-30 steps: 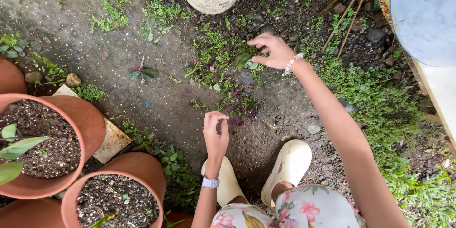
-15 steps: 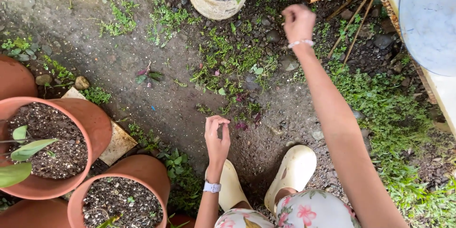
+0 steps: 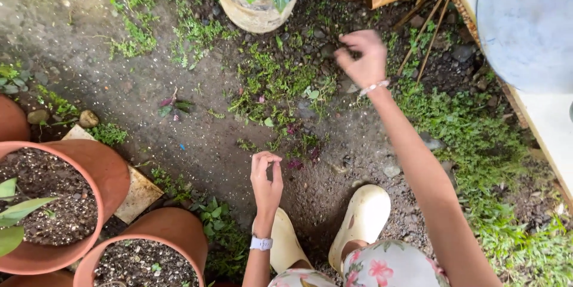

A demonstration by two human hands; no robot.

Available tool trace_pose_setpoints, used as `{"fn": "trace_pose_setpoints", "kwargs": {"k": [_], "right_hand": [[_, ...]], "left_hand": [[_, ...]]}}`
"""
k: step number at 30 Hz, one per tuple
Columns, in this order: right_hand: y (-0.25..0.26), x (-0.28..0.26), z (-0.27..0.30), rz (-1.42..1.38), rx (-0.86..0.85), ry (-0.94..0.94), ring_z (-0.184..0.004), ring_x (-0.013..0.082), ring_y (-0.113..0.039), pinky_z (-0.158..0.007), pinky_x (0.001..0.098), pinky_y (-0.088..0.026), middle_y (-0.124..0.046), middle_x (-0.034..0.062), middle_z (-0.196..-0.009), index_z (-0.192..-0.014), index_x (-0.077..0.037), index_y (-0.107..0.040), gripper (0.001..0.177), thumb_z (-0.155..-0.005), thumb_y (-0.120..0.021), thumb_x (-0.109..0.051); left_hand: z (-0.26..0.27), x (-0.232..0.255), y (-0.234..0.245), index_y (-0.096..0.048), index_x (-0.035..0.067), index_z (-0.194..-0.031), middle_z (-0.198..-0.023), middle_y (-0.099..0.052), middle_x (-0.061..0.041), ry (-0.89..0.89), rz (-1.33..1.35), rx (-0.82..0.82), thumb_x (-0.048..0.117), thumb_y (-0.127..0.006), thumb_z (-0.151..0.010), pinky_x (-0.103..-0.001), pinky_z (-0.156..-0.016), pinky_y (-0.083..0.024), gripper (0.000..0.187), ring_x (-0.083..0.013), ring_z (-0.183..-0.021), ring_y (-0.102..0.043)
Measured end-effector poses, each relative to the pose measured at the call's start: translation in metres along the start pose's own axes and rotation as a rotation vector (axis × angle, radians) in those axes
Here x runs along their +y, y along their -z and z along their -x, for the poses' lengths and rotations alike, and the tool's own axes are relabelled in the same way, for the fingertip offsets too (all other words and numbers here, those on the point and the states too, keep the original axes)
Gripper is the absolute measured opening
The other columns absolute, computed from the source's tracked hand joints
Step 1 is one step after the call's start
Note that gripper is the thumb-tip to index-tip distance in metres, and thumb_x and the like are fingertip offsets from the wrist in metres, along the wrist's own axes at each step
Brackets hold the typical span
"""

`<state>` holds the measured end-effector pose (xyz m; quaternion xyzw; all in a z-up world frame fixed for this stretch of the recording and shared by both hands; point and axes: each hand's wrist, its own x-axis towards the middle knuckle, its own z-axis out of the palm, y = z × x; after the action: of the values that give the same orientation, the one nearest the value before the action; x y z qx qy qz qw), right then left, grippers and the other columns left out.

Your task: Hand-weeding a small patch of ground between potted plants in a garden.

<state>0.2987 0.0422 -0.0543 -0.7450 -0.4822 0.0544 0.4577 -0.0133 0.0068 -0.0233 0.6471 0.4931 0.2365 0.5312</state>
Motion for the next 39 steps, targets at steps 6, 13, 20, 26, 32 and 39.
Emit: {"fn": "trace_pose_setpoints", "kwargs": {"k": [6, 13, 20, 26, 32, 39], "right_hand": [[0.014, 0.1, -0.027, 0.407, 0.222, -0.395, -0.066, 0.0125, -0.063, -0.056, 0.0181, -0.056, -0.066, 0.0065, -0.08, -0.093, -0.006, -0.061, 0.035, -0.066, -0.082, -0.014], [0.006, 0.07, -0.032, 0.454, 0.27, -0.132, -0.058, 0.0136, -0.059, -0.048, 0.0215, -0.051, -0.064, 0.0049, -0.067, -0.07, -0.01, -0.064, 0.012, -0.07, -0.065, 0.002], [0.016, 0.088, -0.028, 0.532, 0.284, -0.203, -0.059, 0.0121, -0.062, -0.052, 0.0272, -0.054, -0.065, 0.0032, -0.073, -0.08, -0.008, -0.066, 0.024, -0.065, -0.082, -0.02], [0.0, 0.107, -0.038, 0.578, 0.254, -0.27, -0.056, 0.0119, -0.058, -0.04, 0.0254, -0.051, -0.067, 0.0013, -0.076, -0.07, -0.015, -0.068, 0.011, -0.069, -0.077, -0.021], [-0.007, 0.044, -0.015, 0.295, 0.011, -0.003, -0.073, 0.0178, -0.063, -0.067, 0.0288, -0.051, -0.067, 0.0027, -0.073, -0.069, -0.01, -0.065, 0.011, -0.077, -0.066, -0.003], [0.075, -0.006, -0.004, 0.5, -0.122, -0.047, -0.113, 0.0324, -0.04, -0.098, 0.0479, -0.032, -0.045, 0.0172, -0.121, -0.118, -0.004, -0.05, 0.049, -0.072, -0.067, -0.005]], "left_hand": [[0.005, -0.018, -0.001, -0.055, 0.009, -0.088, -0.091, -0.048, -0.006, -0.083, -0.026, 0.011, 0.0, -0.047, -0.083, -0.032, -0.078, -0.044, 0.013, -0.0184, -0.086, -0.051], [0.003, -0.017, -0.005, -0.055, 0.009, -0.087, -0.091, -0.048, -0.007, -0.095, -0.022, 0.002, 0.0, -0.047, -0.083, -0.033, -0.077, -0.044, 0.013, -0.0187, -0.085, -0.051], [0.006, -0.017, -0.005, -0.055, 0.01, -0.088, -0.092, -0.048, -0.006, -0.103, -0.041, -0.004, 0.0, -0.048, -0.084, -0.033, -0.077, -0.044, 0.013, -0.0188, -0.086, -0.051], [0.007, -0.016, -0.006, -0.055, 0.009, -0.088, -0.092, -0.048, -0.007, -0.115, -0.052, -0.016, 0.0, -0.048, -0.084, -0.032, -0.078, -0.044, 0.013, -0.0189, -0.086, -0.05], [0.003, -0.009, -0.004, -0.054, 0.008, -0.084, -0.088, -0.048, -0.005, -0.082, -0.05, 0.005, -0.005, -0.048, -0.082, -0.032, -0.077, -0.043, 0.014, -0.0186, -0.083, -0.051], [0.007, -0.018, -0.002, -0.056, 0.009, -0.087, -0.091, -0.049, -0.006, -0.114, -0.063, 0.014, -0.001, -0.049, -0.083, -0.032, -0.078, -0.044, 0.013, -0.019, -0.087, -0.051]]}}
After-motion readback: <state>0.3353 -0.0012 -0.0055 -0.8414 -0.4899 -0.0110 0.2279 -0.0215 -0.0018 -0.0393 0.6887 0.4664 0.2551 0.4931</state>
